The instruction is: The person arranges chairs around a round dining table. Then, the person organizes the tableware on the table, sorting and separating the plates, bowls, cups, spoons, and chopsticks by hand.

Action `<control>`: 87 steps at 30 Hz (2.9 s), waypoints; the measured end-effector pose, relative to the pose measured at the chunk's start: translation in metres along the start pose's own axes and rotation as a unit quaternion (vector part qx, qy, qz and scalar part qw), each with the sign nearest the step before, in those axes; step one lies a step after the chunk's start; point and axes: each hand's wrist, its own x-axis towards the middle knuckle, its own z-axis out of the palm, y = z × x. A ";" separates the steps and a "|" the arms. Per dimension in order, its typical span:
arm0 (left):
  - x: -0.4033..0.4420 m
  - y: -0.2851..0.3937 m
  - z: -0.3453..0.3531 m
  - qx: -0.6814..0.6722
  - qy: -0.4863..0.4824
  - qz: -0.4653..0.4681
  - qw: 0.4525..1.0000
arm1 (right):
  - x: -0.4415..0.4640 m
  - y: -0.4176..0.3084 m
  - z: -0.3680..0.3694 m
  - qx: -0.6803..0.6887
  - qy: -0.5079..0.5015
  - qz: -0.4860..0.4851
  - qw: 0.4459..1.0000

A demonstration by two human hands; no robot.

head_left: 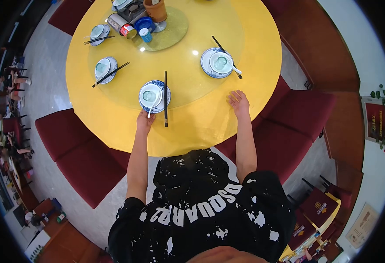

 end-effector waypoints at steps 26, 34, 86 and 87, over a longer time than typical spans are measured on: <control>-0.071 -0.045 0.025 0.092 -0.058 0.001 0.994 | 0.084 -0.030 -0.014 0.054 -0.005 -0.018 0.998; -0.106 -0.029 -0.010 0.154 -0.057 -0.009 0.986 | 0.115 -0.041 -0.018 -0.151 0.180 -0.133 0.963; -0.107 -0.069 -0.048 0.525 0.162 0.388 0.740 | -0.166 0.272 0.140 -0.644 -0.205 -0.215 0.705; -0.105 -0.066 -0.053 0.512 0.145 0.365 0.764 | -0.172 0.277 0.148 -0.646 -0.200 -0.212 0.705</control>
